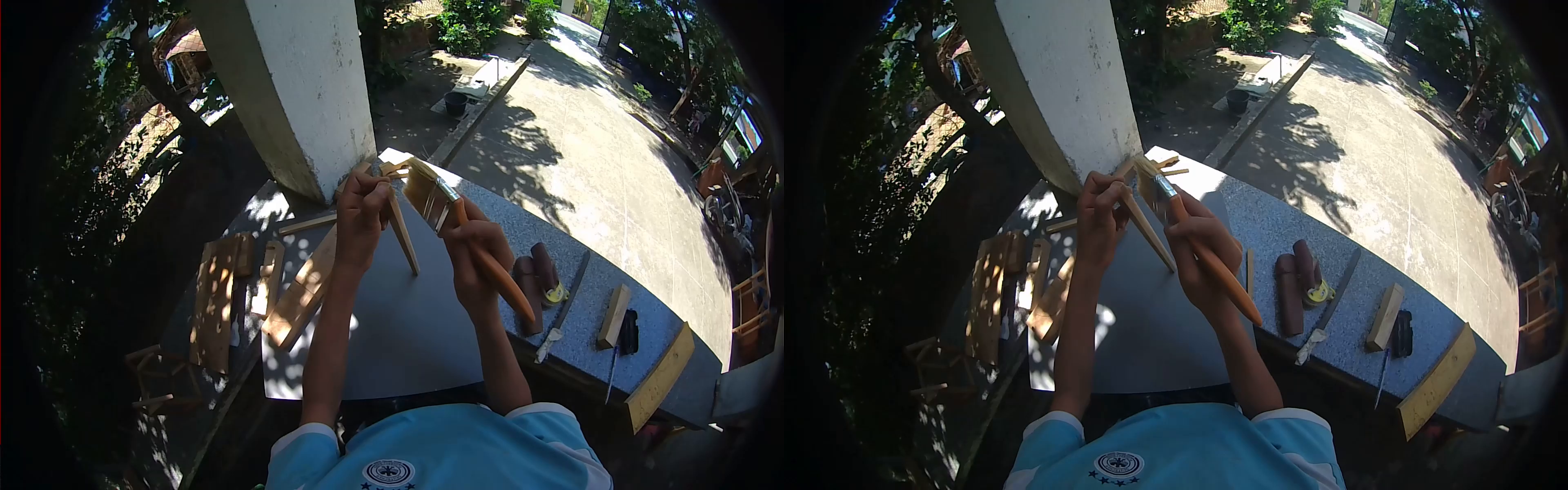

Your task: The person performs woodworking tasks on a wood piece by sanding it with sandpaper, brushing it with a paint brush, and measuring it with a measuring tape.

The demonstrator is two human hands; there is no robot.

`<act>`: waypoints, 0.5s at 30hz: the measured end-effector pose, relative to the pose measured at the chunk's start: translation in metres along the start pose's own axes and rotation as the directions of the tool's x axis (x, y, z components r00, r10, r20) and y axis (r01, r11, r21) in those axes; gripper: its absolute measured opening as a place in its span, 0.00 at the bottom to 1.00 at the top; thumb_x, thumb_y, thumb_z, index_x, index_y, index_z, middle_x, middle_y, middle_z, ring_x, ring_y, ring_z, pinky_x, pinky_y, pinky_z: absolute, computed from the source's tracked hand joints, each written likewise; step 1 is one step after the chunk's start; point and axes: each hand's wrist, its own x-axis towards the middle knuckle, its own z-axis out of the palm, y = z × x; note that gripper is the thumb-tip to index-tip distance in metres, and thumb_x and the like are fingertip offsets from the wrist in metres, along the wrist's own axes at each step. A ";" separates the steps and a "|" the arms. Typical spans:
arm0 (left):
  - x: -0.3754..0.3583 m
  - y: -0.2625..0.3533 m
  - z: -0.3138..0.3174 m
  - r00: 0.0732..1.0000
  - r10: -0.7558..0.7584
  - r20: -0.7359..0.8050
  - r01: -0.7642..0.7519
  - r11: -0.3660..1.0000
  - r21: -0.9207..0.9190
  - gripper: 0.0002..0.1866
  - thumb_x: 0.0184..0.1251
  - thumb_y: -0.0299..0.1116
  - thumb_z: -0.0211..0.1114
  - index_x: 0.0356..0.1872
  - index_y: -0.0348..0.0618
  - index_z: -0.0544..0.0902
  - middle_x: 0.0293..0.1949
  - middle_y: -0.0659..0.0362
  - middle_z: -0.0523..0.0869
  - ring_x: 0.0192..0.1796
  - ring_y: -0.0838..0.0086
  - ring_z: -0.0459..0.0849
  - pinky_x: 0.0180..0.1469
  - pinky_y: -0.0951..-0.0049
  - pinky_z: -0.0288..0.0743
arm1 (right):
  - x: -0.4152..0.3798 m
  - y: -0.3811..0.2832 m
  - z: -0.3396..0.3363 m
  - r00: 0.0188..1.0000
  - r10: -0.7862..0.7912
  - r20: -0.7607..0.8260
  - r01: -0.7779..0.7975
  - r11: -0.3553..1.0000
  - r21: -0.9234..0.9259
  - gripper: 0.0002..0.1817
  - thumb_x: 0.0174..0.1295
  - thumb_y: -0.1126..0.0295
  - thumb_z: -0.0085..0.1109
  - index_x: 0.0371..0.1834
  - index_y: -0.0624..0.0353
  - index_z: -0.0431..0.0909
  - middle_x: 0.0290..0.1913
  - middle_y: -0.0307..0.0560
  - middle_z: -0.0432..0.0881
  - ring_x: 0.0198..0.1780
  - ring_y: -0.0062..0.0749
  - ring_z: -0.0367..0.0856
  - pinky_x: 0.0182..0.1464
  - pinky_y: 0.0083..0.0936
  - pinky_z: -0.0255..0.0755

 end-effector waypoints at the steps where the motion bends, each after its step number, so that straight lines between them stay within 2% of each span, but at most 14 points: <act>1: -0.001 -0.004 0.005 0.998 0.057 0.002 -0.057 0.998 0.002 0.06 0.58 0.33 0.55 0.31 0.46 0.69 0.24 0.67 0.69 0.24 0.88 0.65 0.25 0.86 0.61 | -0.007 0.004 0.002 0.997 0.060 0.051 -0.057 0.997 -0.058 0.03 0.54 0.80 0.55 0.29 0.60 0.73 0.46 0.54 0.79 0.43 0.31 0.79 0.42 0.21 0.72; 3: -0.003 -0.011 0.012 0.991 0.132 0.007 -0.132 0.991 -0.010 0.06 0.58 0.33 0.55 0.30 0.46 0.68 0.24 0.67 0.68 0.24 0.88 0.64 0.26 0.86 0.60 | -0.037 0.031 -0.002 0.973 0.201 0.117 -0.170 0.958 -0.231 0.04 0.53 0.81 0.54 0.27 0.59 0.73 0.47 0.54 0.78 0.42 0.32 0.80 0.39 0.22 0.73; 4: -0.003 -0.014 0.016 0.988 0.154 0.009 -0.154 0.988 -0.022 0.06 0.58 0.33 0.55 0.30 0.45 0.68 0.23 0.67 0.67 0.24 0.88 0.63 0.26 0.86 0.59 | -0.066 0.058 -0.007 0.955 0.294 0.033 -0.279 0.932 -0.230 0.03 0.55 0.79 0.55 0.29 0.61 0.71 0.46 0.54 0.78 0.40 0.26 0.78 0.42 0.21 0.70; 5: -0.001 -0.014 0.018 0.983 0.181 0.011 -0.181 0.983 -0.034 0.06 0.58 0.33 0.55 0.30 0.45 0.68 0.23 0.68 0.67 0.24 0.89 0.63 0.26 0.86 0.59 | -0.086 0.062 -0.013 0.860 0.506 -0.060 -0.504 0.828 -0.244 0.02 0.56 0.78 0.55 0.29 0.61 0.71 0.44 0.52 0.79 0.38 0.24 0.76 0.41 0.20 0.70; 6: -0.003 -0.013 0.019 0.991 0.133 0.014 -0.132 0.991 -0.032 0.06 0.57 0.31 0.55 0.27 0.42 0.67 0.25 0.64 0.69 0.29 0.85 0.65 0.35 0.82 0.64 | -0.089 0.056 -0.015 0.712 0.685 -0.152 -0.699 0.674 -0.237 0.02 0.56 0.77 0.54 0.29 0.61 0.71 0.42 0.49 0.79 0.35 0.23 0.75 0.40 0.20 0.69; 9: -0.005 -0.009 0.033 0.989 0.145 0.017 -0.146 0.988 0.054 0.06 0.55 0.29 0.55 0.26 0.41 0.67 0.26 0.64 0.70 0.30 0.85 0.66 0.35 0.81 0.65 | -0.072 0.040 -0.015 0.772 0.614 -0.164 -0.622 0.783 0.008 0.02 0.57 0.77 0.53 0.29 0.62 0.71 0.41 0.49 0.78 0.33 0.21 0.73 0.39 0.19 0.69; 11: -0.005 -0.008 0.037 0.993 0.122 -0.003 -0.121 0.992 0.030 0.05 0.54 0.27 0.54 0.25 0.40 0.68 0.26 0.63 0.71 0.30 0.84 0.68 0.36 0.81 0.65 | -0.038 0.008 -0.011 0.928 0.356 -0.113 -0.347 0.933 0.092 0.03 0.57 0.78 0.54 0.30 0.61 0.69 0.48 0.55 0.75 0.35 0.22 0.74 0.40 0.20 0.70; 13: -0.003 -0.008 0.040 0.993 0.108 -0.044 -0.110 0.993 -0.039 0.04 0.54 0.27 0.54 0.25 0.40 0.68 0.26 0.62 0.71 0.31 0.83 0.68 0.36 0.80 0.66 | -0.019 -0.012 -0.012 0.991 0.125 -0.047 -0.119 0.988 0.099 0.04 0.57 0.79 0.54 0.31 0.60 0.69 0.49 0.55 0.74 0.36 0.22 0.75 0.40 0.20 0.71; 15: 0.001 -0.009 0.041 0.973 0.199 -0.121 -0.198 0.980 0.023 0.03 0.54 0.26 0.53 0.25 0.39 0.69 0.26 0.62 0.72 0.29 0.83 0.68 0.34 0.80 0.66 | -0.028 0.003 -0.010 0.997 0.067 -0.041 -0.066 0.997 0.032 0.04 0.56 0.80 0.53 0.31 0.60 0.69 0.49 0.55 0.74 0.37 0.23 0.75 0.39 0.20 0.71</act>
